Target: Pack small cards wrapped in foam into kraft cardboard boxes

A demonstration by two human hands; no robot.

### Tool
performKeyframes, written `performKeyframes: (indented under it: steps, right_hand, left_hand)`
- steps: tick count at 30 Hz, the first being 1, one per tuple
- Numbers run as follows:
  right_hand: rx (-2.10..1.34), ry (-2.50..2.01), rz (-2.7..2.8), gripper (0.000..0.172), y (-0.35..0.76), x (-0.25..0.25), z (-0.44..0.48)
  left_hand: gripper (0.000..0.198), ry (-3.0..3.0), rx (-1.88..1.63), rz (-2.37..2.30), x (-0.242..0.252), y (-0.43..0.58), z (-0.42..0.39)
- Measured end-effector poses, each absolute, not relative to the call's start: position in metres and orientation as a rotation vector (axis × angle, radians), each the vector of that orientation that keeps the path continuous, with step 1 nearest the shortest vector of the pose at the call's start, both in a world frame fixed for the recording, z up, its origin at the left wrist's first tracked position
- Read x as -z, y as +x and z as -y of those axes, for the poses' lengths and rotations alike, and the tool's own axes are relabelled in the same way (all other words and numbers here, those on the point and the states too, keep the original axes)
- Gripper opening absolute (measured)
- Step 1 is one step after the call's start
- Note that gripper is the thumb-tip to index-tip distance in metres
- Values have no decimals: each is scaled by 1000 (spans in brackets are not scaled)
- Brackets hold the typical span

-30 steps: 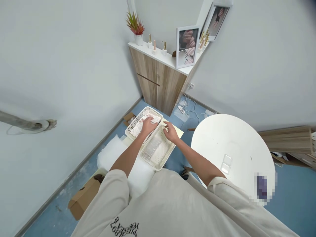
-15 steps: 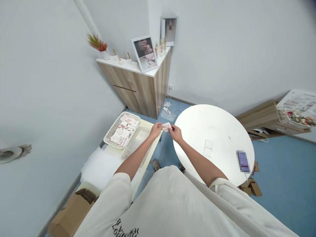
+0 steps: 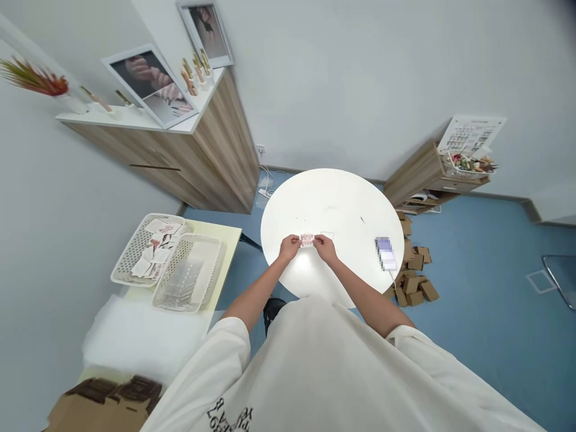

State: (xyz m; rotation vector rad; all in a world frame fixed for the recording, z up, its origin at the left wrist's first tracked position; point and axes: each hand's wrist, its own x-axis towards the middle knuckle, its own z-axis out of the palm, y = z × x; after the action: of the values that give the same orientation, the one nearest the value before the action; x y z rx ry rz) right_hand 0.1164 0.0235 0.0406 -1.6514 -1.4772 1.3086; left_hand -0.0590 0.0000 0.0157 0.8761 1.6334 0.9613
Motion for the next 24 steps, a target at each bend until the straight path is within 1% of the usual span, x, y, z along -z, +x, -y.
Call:
performKeyframes:
  steps: [3,6,12,18,24]
  right_hand:
    - [-1366,-1717,1392,27,157,-27,-18]
    - [-1423,-1780,1250,26,187,-11,-13]
    - [-1317,-2000,1215,21,226,21,-8]
    - [-1275,-2110,1338,19,228,40,-13]
    - [-1280,-2176,1471,26,218,42,-14]
  left_hand:
    - [9,867,-905,-1633,-5,-22,4]
    - [13,818,-839,-1649,6,4,10]
    - [22,782,-638,-1607,23,31,19]
    - [36,762,-626,-1551,28,43,18]
    - [39,755,-553,-1502,29,37,17]
